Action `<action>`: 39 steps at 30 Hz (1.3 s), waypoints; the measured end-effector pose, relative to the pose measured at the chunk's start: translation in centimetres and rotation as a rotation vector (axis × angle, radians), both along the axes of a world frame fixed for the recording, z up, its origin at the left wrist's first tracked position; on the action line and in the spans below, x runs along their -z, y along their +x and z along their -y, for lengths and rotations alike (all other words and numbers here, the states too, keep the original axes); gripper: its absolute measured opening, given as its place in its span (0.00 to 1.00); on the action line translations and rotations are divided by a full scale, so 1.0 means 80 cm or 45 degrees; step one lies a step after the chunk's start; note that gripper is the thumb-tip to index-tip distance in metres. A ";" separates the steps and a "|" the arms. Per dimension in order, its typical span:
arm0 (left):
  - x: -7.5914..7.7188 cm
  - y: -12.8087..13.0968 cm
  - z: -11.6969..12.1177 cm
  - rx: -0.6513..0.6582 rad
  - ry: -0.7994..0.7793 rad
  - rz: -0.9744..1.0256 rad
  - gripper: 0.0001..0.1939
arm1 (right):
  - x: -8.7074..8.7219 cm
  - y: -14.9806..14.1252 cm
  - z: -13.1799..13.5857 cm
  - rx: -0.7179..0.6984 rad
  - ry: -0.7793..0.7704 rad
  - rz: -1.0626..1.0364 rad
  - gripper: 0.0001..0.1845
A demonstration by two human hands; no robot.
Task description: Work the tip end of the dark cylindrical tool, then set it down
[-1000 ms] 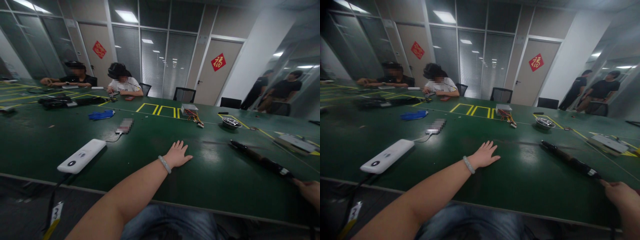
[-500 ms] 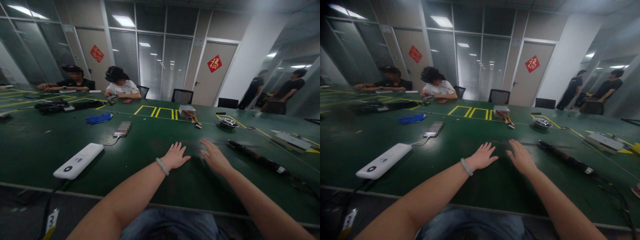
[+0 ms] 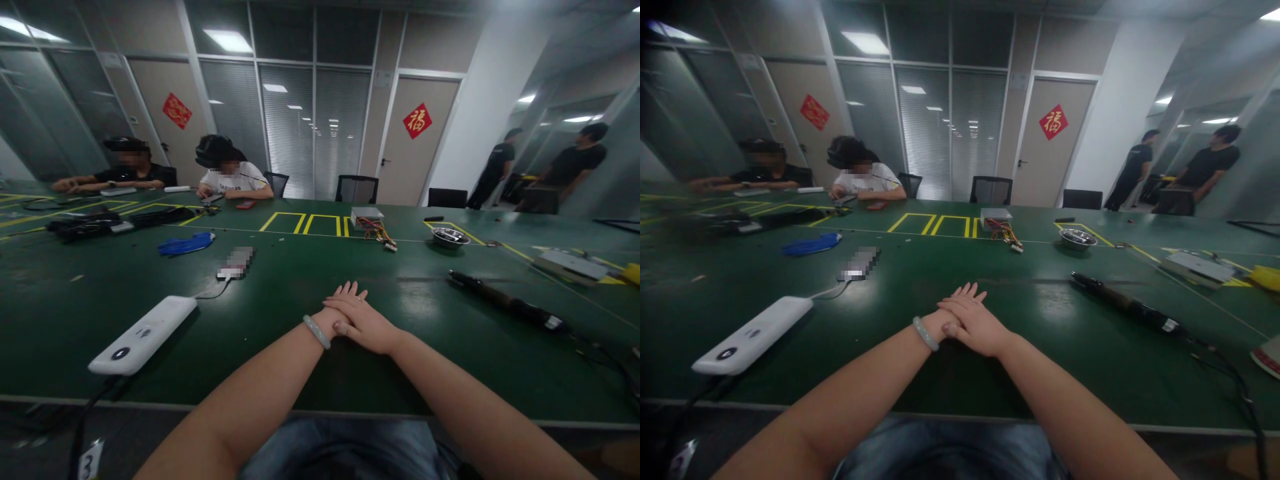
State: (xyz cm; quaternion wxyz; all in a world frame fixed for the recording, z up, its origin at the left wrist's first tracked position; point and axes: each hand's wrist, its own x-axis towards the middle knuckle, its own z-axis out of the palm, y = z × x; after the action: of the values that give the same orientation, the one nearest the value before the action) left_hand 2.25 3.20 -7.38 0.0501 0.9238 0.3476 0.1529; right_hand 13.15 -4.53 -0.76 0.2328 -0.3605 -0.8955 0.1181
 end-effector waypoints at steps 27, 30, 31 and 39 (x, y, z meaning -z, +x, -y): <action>-0.053 -0.026 0.013 0.147 -0.242 -0.146 0.39 | 0.046 0.398 0.023 2.461 0.360 -0.019 0.28; -0.055 -0.027 0.015 0.135 -0.249 -0.131 0.39 | 0.045 0.405 0.025 2.443 0.294 0.090 0.29; -0.056 -0.027 0.016 0.131 -0.251 -0.126 0.39 | 0.043 0.405 0.025 2.422 0.263 0.106 0.30; -0.069 -0.021 0.026 0.105 -0.288 -0.110 0.40 | 0.007 0.345 0.030 2.188 0.006 0.135 0.34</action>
State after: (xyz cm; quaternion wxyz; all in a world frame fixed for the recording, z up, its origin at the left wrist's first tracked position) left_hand 0.60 1.08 -1.83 0.1452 0.9314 0.3262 0.0708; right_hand 40.78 -6.93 -1.28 0.2001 -0.9178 -0.3219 -0.1180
